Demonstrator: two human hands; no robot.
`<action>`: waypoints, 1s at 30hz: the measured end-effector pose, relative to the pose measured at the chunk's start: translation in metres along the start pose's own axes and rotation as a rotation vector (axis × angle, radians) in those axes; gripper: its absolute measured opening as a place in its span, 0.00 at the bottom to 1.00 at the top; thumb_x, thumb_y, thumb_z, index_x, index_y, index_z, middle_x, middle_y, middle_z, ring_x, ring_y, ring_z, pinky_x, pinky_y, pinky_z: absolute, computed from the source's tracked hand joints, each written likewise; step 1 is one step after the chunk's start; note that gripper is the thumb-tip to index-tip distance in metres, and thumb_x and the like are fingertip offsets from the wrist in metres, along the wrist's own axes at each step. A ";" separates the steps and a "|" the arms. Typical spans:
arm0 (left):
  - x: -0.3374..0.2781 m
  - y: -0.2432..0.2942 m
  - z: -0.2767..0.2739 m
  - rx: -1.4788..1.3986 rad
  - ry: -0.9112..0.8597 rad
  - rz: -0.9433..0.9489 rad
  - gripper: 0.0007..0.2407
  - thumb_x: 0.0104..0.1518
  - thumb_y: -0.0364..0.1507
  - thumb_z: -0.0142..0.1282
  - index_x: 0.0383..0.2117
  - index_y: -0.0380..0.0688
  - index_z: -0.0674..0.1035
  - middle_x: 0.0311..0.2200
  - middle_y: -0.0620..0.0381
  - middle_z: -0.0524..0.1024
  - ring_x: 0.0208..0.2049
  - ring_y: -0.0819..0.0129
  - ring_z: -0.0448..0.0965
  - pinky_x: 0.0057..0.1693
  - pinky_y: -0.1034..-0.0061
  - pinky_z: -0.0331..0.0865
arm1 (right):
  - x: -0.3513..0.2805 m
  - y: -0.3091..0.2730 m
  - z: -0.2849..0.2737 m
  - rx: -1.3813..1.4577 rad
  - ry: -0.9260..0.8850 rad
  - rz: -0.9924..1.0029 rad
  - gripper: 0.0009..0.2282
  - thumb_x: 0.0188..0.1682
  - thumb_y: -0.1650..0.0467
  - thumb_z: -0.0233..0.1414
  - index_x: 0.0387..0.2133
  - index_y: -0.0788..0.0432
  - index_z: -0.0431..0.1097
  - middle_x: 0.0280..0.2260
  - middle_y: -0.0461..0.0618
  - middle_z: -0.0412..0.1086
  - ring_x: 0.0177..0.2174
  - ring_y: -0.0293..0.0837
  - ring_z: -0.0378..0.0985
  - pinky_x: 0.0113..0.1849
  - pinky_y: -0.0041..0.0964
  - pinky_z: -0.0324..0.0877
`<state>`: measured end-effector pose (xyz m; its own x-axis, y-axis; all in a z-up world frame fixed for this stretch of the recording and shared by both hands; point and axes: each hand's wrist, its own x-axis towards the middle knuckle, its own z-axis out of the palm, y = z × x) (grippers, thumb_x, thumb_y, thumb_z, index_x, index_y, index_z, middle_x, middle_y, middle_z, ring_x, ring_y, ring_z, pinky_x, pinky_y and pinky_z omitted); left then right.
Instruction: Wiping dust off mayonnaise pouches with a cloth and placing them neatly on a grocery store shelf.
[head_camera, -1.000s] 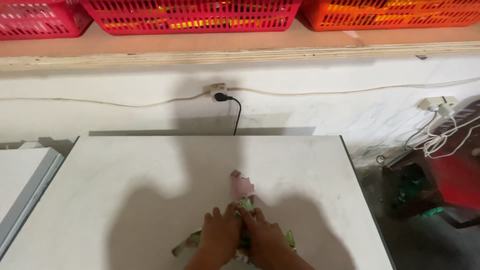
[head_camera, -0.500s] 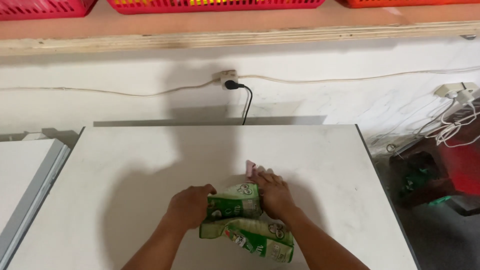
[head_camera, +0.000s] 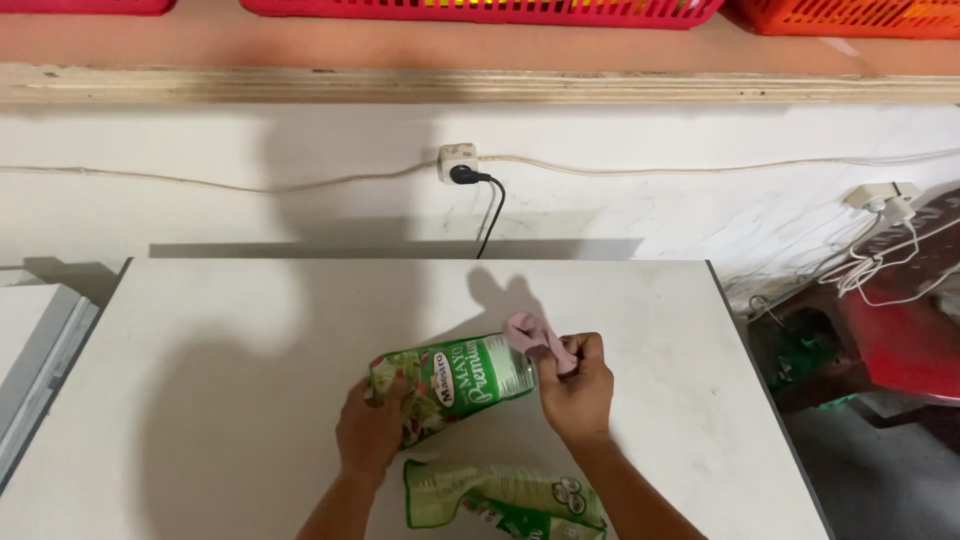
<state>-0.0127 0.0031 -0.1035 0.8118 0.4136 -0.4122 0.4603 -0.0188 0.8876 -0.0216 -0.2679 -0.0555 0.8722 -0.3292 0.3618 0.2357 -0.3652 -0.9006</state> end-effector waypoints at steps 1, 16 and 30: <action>0.002 -0.004 0.001 0.250 0.006 0.072 0.19 0.60 0.42 0.57 0.50 0.43 0.77 0.45 0.45 0.79 0.43 0.53 0.80 0.50 0.57 0.74 | 0.000 -0.031 0.006 -0.122 -0.033 0.069 0.13 0.51 0.78 0.49 0.49 0.63 0.59 0.43 0.57 0.75 0.41 0.52 0.80 0.45 0.44 0.77; 0.015 0.043 -0.038 0.039 -0.431 -0.451 0.25 0.66 0.50 0.42 0.51 0.39 0.78 0.42 0.48 0.80 0.41 0.60 0.80 0.48 0.64 0.74 | -0.057 -0.033 0.098 -0.589 -0.749 -0.492 0.24 0.47 0.78 0.45 0.60 0.66 0.62 0.66 0.64 0.57 0.68 0.60 0.53 0.66 0.58 0.46; 0.003 0.029 -0.051 -0.726 -0.591 -0.601 0.25 0.68 0.45 0.28 0.59 0.42 0.72 0.49 0.46 0.77 0.47 0.55 0.80 0.55 0.61 0.74 | -0.066 -0.081 0.145 -0.346 -0.719 -0.129 0.18 0.53 0.72 0.47 0.56 0.67 0.65 0.58 0.71 0.64 0.61 0.65 0.64 0.63 0.57 0.55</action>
<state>-0.0152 0.0497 -0.0680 0.6594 -0.3261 -0.6774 0.6738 0.6559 0.3402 -0.0366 -0.0903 -0.0415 0.9373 0.3315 0.1079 0.3098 -0.6499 -0.6941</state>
